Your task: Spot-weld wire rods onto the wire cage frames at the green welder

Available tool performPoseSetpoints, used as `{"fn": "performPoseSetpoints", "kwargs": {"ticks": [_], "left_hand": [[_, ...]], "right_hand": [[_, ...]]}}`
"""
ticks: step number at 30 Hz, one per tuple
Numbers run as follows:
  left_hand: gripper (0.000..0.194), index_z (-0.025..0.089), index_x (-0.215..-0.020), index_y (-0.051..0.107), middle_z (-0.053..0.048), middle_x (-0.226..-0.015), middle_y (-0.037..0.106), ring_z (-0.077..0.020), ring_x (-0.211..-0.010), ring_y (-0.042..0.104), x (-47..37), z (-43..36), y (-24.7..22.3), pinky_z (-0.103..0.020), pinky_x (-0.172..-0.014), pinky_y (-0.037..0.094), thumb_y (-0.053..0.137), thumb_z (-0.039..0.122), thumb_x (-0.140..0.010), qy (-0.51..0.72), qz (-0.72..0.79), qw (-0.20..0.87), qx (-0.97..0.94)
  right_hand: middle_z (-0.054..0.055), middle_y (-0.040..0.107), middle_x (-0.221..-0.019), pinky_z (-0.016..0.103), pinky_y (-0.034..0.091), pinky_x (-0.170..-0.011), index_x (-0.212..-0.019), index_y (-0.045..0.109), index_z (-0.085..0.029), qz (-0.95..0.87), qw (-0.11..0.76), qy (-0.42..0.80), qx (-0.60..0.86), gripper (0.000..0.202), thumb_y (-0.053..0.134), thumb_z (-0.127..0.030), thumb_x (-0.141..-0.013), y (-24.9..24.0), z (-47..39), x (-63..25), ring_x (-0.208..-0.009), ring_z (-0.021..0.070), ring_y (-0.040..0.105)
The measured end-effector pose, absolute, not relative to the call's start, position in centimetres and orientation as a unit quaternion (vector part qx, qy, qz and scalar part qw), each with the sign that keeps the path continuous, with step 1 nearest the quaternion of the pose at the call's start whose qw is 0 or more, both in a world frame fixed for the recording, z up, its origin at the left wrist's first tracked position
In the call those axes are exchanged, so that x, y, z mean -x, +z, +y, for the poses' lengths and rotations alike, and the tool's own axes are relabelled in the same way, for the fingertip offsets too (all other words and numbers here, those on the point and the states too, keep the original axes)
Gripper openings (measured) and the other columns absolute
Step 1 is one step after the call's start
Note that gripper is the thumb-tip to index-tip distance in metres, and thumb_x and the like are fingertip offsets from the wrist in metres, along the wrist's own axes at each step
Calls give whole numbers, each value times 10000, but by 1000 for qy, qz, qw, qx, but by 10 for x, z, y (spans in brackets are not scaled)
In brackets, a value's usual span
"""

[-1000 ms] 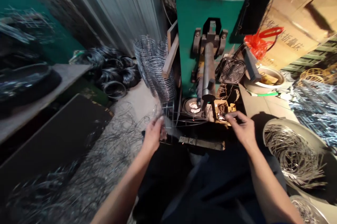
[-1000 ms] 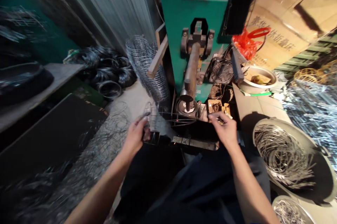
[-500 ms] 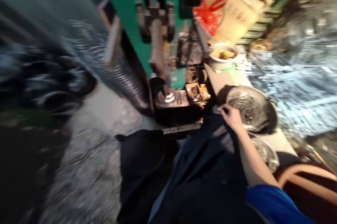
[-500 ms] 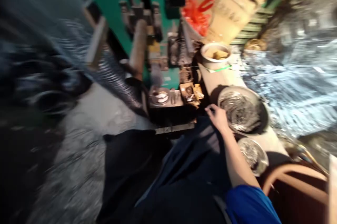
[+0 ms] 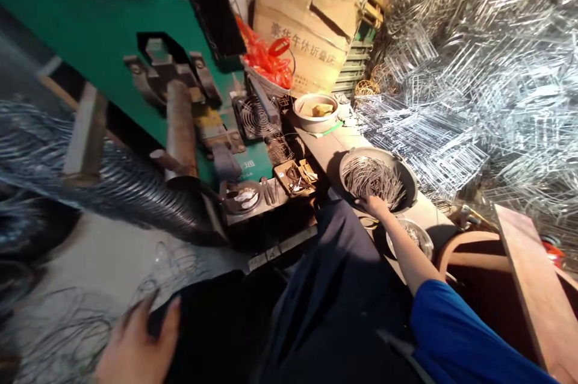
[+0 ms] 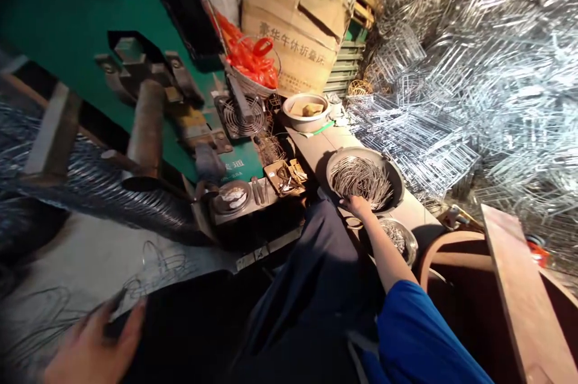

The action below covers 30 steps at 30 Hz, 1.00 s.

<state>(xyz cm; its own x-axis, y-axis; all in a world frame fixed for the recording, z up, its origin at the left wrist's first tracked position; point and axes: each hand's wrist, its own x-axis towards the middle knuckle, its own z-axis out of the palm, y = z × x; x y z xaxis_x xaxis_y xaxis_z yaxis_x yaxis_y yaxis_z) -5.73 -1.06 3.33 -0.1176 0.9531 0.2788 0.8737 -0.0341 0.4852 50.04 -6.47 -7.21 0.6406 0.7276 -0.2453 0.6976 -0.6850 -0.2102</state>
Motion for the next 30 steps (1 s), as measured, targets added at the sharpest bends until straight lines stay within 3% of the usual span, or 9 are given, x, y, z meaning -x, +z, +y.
{"fn": "performPoseSetpoints", "kwargs": {"ticks": [2, 5, 9, 11, 13, 17, 21, 26, 30], "left_hand": [[372, 302, -1051, 675, -44, -1047, 705, -258, -734, 653, 35, -5, 17, -434, -732, 542, 613, 569, -799, 289, 637, 56, -712], [343, 247, -1019, 709, -77, -1034, 728, -266, -835, 690, -3, -11, 12, -405, -833, 537, 638, 509, -809, 331, 555, 156, -747], [378, 218, -1071, 710, -80, -1013, 739, -271, -952, 691, -63, -26, 30, -395, -932, 510, 696, 481, -801, 334, 487, 439, -677], [482, 207, -1186, 660, -102, -1092, 722, -278, -1002, 686, -94, -27, 37, -412, -931, 514, 681, 517, -817, 335, 443, 601, -574], [599, 210, -1276, 597, -132, -1190, 687, -291, -1040, 677, -117, -26, 38, -438, -908, 525, 639, 597, -820, 337, 394, 727, -449], [635, 179, -1207, 615, -93, -950, 716, -225, -793, 692, -126, -34, 28, -353, -702, 560, 738, 571, -723, 350, 417, 787, -292], [590, 172, -1120, 635, 18, -689, 640, -101, -478, 535, -97, -60, 8, -205, -445, 413, 830, 439, -632, 320, 543, 724, -279], [615, 204, -1162, 625, -51, -978, 719, -206, -865, 689, -71, -92, -21, -252, -698, 534, 828, 446, -634, 283, 605, 663, -337], [665, 192, -1130, 652, -67, -925, 718, -282, -920, 689, -60, -107, -37, -310, -733, 548, 847, 504, -575, 280, 614, 618, -404]], "right_hand": [[150, 684, -1065, 482, 391, -967, -911, 696, -177, -405, 97, 128, 900, 439, 467, -551, -943, -65, -69, -508, -1004, 277, 629], [149, 664, -1026, 385, 449, -871, -954, 659, -157, -405, 174, 69, 895, 490, 333, -521, -992, -37, -76, -522, -929, 240, 611], [58, 630, -790, 316, 470, -727, -892, 622, -176, -463, 357, 49, 809, 439, 386, -534, -984, 20, -85, -495, -738, 191, 564], [32, 632, -792, 304, 470, -723, -856, 631, -192, -526, 467, 97, 704, 347, 518, -506, -950, 45, -92, -447, -735, 175, 569], [35, 643, -832, 304, 479, -754, -858, 653, -199, -591, 488, 162, 621, 291, 547, -453, -954, 59, -100, -389, -786, 175, 593], [49, 652, -926, 272, 491, -775, -987, 696, -206, -740, 364, 291, 485, 306, 597, -488, -922, 49, -99, -326, -851, 168, 618], [65, 698, -1015, 259, 477, -865, -1008, 709, -194, -572, 249, 248, 741, 357, 463, -451, -998, 13, -65, -394, -963, 170, 642], [129, 695, -1027, 357, 520, -848, -1023, 693, -118, -414, 83, 241, 874, 262, 615, -351, -933, -27, -34, -498, -971, 228, 660], [68, 658, -1104, 382, 560, -832, -1133, 631, -152, -396, 40, 255, 881, 291, 607, -378, -950, -54, -36, -519, -945, 180, 652]]}}
